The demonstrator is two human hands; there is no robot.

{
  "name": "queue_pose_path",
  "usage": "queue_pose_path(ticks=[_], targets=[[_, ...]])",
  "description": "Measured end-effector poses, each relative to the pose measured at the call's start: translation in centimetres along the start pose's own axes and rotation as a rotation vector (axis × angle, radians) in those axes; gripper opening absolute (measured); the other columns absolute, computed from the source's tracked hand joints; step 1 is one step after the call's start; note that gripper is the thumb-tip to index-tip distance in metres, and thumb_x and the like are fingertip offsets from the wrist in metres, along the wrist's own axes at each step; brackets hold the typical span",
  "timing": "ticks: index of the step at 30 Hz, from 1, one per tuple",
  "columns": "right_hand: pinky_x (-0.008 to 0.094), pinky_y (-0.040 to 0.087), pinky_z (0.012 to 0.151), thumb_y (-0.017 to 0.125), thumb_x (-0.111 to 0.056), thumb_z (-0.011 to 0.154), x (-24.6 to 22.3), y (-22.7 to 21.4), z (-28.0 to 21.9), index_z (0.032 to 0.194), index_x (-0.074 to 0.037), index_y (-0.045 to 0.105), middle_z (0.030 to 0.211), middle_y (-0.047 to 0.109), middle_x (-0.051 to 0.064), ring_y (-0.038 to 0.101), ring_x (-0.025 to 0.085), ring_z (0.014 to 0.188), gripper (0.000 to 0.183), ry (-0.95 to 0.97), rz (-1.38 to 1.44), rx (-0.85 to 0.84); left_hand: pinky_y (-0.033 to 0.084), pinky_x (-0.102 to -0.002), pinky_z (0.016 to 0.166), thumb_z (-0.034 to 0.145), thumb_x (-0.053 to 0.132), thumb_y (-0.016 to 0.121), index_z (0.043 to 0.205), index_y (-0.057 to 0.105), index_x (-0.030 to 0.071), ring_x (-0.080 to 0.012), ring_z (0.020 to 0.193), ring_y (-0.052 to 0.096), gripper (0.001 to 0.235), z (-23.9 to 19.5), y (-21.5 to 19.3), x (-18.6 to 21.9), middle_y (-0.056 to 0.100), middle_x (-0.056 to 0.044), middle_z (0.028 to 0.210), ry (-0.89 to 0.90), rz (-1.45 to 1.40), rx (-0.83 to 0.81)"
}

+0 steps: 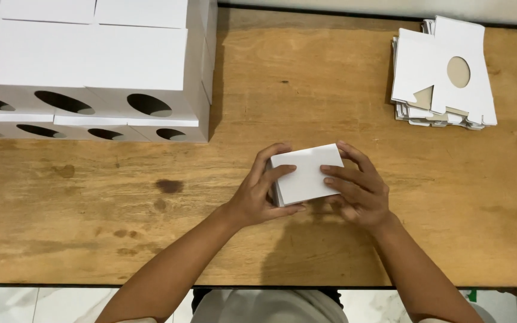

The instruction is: Assembling white cardboard boxes from flat templates by folding and tucking flaps.

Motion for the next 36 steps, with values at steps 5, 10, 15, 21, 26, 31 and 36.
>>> queue_pose_path(ticks=[5,10,15,21,26,31,36], targets=[[0.062,0.050,0.086,0.066,-0.010,0.083,-1.1,-0.2,0.2,0.085,-0.002,0.070,0.091,0.070,0.018,0.062,0.053,0.097,0.010,-0.093,-0.027,0.063,0.037,-0.051,0.108,0.072,0.028,0.083,0.127,0.050,0.013,-0.0413,0.127,0.047,0.066,-0.2,0.2,-0.1,0.034,-0.026,0.141,-0.014,-0.037,-0.017],[0.059,0.045,0.091,0.061,-0.016,0.086,-1.0,0.7,-0.1,0.086,-0.013,0.075,0.098,0.071,0.013,0.064,0.046,0.101,0.014,-0.052,-0.022,-0.028,0.035,-0.051,0.109,0.071,0.032,0.083,0.123,0.056,0.015,-0.0412,0.129,0.045,0.061,-0.4,0.2,0.0,0.032,-0.026,0.144,0.000,-0.012,0.014],[0.057,0.039,0.098,0.049,-0.028,0.093,-0.4,0.8,-0.3,0.091,-0.012,0.074,0.102,0.071,0.012,0.060,0.047,0.109,0.030,-0.004,0.052,-0.104,0.033,-0.053,0.111,0.070,0.036,0.082,0.115,0.065,0.014,-0.0446,0.131,0.040,0.053,-0.2,0.2,0.0,0.030,-0.029,0.142,0.058,0.016,0.038],[0.060,0.042,0.093,0.050,-0.019,0.090,-0.3,0.5,-0.2,0.093,-0.006,0.072,0.097,0.072,0.014,0.063,0.048,0.104,0.025,0.015,0.087,-0.085,0.029,-0.054,0.112,0.071,0.055,0.075,0.114,0.065,0.013,-0.0434,0.132,0.039,0.061,-0.3,0.0,-0.4,0.031,-0.028,0.142,0.009,-0.086,0.030],[0.057,0.038,0.099,0.056,-0.022,0.089,-0.2,0.8,-0.2,0.092,-0.010,0.073,0.101,0.072,0.010,0.061,0.045,0.109,0.022,0.014,0.052,-0.140,0.028,-0.053,0.112,0.088,0.053,0.057,0.111,0.066,0.013,-0.0405,0.132,0.039,0.047,-0.7,0.0,-0.8,0.032,-0.024,0.141,-0.043,-0.131,0.050],[0.058,0.036,0.101,0.069,-0.027,0.082,-0.1,1.0,-0.3,0.094,-0.014,0.075,0.106,0.072,0.008,0.057,0.047,0.114,0.019,0.030,0.059,-0.178,0.027,-0.052,0.112,0.091,0.045,0.055,0.110,0.065,0.013,-0.0400,0.131,0.039,0.038,-1.0,0.6,-1.0,0.031,-0.022,0.141,-0.062,-0.142,0.040],[0.055,0.040,0.099,0.072,-0.017,0.080,-0.5,0.8,0.4,0.089,-0.013,0.075,0.103,0.072,0.006,0.057,0.046,0.115,0.011,0.030,0.028,-0.141,0.026,-0.052,0.112,0.092,0.038,0.053,0.112,0.065,0.014,-0.0403,0.133,0.037,0.034,-1.2,0.8,-1.0,0.031,-0.022,0.140,-0.041,-0.107,0.021]])
Point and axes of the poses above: each hand's wrist, its own z-axis towards the middle knuckle, its own y-axis out of the palm, x = y × z, the point moved 9 cm from there along z, towards the middle knuckle
